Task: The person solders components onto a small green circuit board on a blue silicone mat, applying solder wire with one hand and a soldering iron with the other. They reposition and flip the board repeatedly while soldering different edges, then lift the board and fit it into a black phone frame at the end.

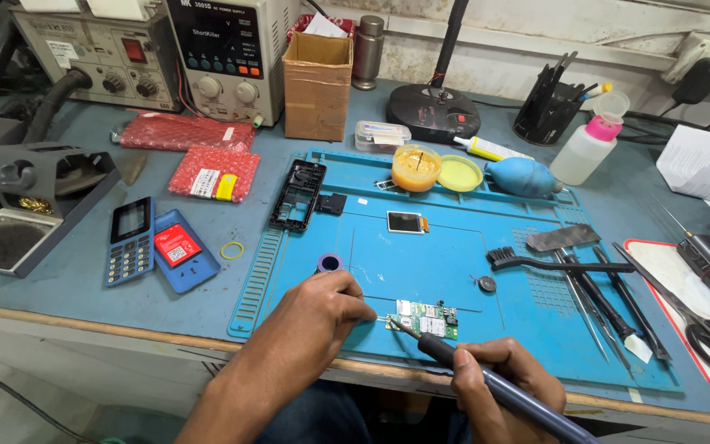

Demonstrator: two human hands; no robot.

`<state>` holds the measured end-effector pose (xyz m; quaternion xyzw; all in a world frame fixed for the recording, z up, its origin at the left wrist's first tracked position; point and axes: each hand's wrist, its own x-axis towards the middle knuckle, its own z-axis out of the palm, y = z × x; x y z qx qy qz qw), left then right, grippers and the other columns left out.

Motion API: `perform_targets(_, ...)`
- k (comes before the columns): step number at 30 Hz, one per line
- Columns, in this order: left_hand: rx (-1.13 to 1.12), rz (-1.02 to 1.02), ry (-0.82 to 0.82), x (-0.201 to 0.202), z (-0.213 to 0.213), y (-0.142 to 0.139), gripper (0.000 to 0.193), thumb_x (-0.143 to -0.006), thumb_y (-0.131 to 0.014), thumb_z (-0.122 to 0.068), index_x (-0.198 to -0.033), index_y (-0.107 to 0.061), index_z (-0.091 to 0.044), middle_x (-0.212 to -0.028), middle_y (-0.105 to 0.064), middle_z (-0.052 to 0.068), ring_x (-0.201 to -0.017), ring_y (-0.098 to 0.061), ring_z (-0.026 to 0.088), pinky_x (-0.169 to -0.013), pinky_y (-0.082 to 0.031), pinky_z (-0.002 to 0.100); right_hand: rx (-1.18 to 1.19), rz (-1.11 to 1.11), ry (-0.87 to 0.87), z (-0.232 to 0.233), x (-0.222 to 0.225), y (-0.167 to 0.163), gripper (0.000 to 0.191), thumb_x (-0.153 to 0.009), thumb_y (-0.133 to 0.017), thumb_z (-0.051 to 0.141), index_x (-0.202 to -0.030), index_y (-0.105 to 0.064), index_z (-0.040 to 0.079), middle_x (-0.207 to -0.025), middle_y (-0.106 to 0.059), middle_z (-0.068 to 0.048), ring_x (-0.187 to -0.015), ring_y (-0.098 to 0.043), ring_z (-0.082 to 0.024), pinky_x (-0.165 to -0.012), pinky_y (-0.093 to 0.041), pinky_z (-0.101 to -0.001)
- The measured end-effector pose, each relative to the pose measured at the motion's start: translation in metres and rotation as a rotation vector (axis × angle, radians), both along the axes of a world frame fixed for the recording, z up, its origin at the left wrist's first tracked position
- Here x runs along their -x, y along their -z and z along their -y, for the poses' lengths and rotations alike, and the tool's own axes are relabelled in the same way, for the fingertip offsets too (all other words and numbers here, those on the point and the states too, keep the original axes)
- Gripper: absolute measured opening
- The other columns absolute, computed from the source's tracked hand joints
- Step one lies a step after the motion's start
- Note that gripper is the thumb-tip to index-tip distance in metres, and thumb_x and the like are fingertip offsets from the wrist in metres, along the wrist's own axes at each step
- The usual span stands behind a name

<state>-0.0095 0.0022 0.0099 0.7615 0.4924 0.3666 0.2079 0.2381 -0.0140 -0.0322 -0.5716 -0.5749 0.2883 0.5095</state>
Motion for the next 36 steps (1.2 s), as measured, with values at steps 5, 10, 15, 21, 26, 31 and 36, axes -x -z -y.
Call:
perform_targets(5, -0.017, -0.010, -0.001, -0.0006, -0.0011, 0.0029, 0.016, -0.087, -0.066, -0.003, -0.094, -0.080, -0.007, -0.095, -0.071, 0.009, -0.088, -0.071, 0.030, -0.078, -0.056, 0.042, -0.017, 0.017, -0.019, 0.0009, 0.0004, -0.0005, 0.016, -0.080, -0.074, 0.016, -0.079, -0.075, -0.001, -0.050, -0.061, -0.006, -0.046, -0.050, -0.008, -0.046, -0.036, -0.0267)
perform_targets(10, -0.043, -0.021, 0.004, -0.0009, -0.0010, 0.0043, 0.016, -0.087, -0.066, -0.003, -0.095, -0.080, -0.007, -0.095, -0.071, 0.010, -0.088, -0.070, 0.030, -0.078, -0.056, 0.042, -0.019, 0.027, -0.026, 0.0003, 0.0012, -0.0012, 0.017, -0.080, -0.075, 0.016, -0.077, -0.077, -0.001, -0.051, -0.060, -0.005, -0.047, -0.048, -0.008, -0.047, -0.035, -0.0274)
perform_targets(15, -0.043, -0.034, 0.000, -0.0011, -0.0009, 0.0040, 0.016, -0.087, -0.066, -0.004, -0.094, -0.080, -0.007, -0.094, -0.071, 0.010, -0.089, -0.070, 0.031, -0.078, -0.055, 0.042, -0.029, 0.033, -0.020, 0.0004, 0.0021, 0.0000, 0.018, -0.079, -0.076, 0.017, -0.076, -0.076, -0.002, -0.052, -0.062, -0.005, -0.048, -0.050, -0.007, -0.048, -0.036, -0.0267)
perform_targets(21, -0.031, -0.038, -0.005, -0.0014, -0.0003, 0.0026, 0.017, -0.087, -0.065, -0.004, -0.094, -0.081, -0.008, -0.095, -0.071, 0.009, -0.089, -0.070, 0.030, -0.079, -0.056, 0.041, -0.005, 0.066, -0.017, 0.0004, -0.0007, -0.0017, 0.017, -0.079, -0.075, 0.016, -0.077, -0.077, -0.001, -0.051, -0.062, -0.006, -0.047, -0.050, -0.008, -0.047, -0.037, -0.0274)
perform_targets(26, -0.015, -0.033, -0.014, -0.0019, 0.0000, 0.0013, 0.017, -0.089, -0.065, -0.006, -0.094, -0.081, -0.008, -0.094, -0.071, 0.009, -0.089, -0.070, 0.030, -0.078, -0.055, 0.042, -0.036, 0.057, -0.045, -0.0002, 0.0000, -0.0005, 0.018, -0.079, -0.075, 0.017, -0.078, -0.076, -0.001, -0.052, -0.065, -0.005, -0.048, -0.054, -0.007, -0.047, -0.040, -0.0263)
perform_targets(31, -0.029, -0.032, -0.009, -0.0020, 0.0013, 0.0010, 0.019, -0.089, -0.063, -0.004, -0.093, -0.081, -0.008, -0.096, -0.071, 0.009, -0.091, -0.070, 0.030, -0.080, -0.056, 0.041, -0.058, 0.068, -0.028, 0.0009, -0.0005, 0.0013, 0.018, -0.080, -0.075, 0.016, -0.077, -0.076, -0.001, -0.053, -0.062, -0.006, -0.049, -0.050, -0.007, -0.049, -0.037, -0.0265)
perform_targets(36, -0.026, -0.041, -0.011, -0.0020, 0.0011, 0.0007, 0.017, -0.089, -0.064, -0.006, -0.093, -0.081, -0.008, -0.095, -0.071, 0.009, -0.090, -0.069, 0.030, -0.080, -0.055, 0.042, -0.038, 0.039, -0.037, -0.0002, 0.0003, 0.0029, 0.019, -0.079, -0.076, 0.017, -0.077, -0.076, -0.001, -0.052, -0.062, -0.004, -0.048, -0.051, -0.007, -0.048, -0.037, -0.0262)
